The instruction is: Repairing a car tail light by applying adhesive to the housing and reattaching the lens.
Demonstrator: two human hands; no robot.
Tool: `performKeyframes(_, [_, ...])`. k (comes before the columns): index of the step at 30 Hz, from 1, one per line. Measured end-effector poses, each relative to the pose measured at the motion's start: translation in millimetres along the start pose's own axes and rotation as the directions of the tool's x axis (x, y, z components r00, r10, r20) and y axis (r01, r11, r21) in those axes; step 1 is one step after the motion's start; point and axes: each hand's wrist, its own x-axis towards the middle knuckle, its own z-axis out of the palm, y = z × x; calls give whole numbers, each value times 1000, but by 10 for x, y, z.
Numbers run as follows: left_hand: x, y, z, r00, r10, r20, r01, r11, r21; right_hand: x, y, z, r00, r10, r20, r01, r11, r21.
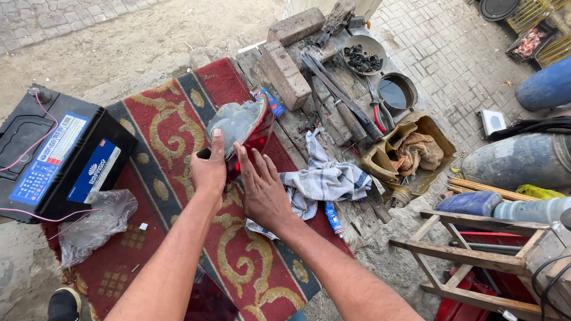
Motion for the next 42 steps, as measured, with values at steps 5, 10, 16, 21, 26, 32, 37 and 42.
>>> performKeyframes(5, [-21,83,-80,998,-45,34,44,998,45,-47,-7,-83,997,7,82,-4,999,-42])
performKeyframes(10, [-10,78,-55,997,-63,36,62,997,49,-79,-34,-155,993,20,118,-15,999,-44])
performKeyframes(16, [30,50,-15,998,-52,28,51,998,36,-85,37,-213,998,18,66,-20,999,36])
performKeyframes(21, [100,-151,-17,997,72,-21,-72,997,34,-26,133,-303,990,127,-68,-113,977,182])
performKeyframes(26, [163,-132,-2,1000,2,17,-2,1000,13,62,167,-350,982,166,-87,-146,970,194])
performKeyframes(32, [75,-74,-31,998,59,-6,-59,998,11,149,227,-412,968,243,-56,-216,929,302])
performKeyframes(37, [110,-61,-17,1000,-18,-12,18,1000,0,247,243,-477,950,313,1,-265,803,533])
performKeyframes(42, [136,-74,11,1000,-8,0,8,1000,-17,332,173,-544,924,331,192,-369,642,672])
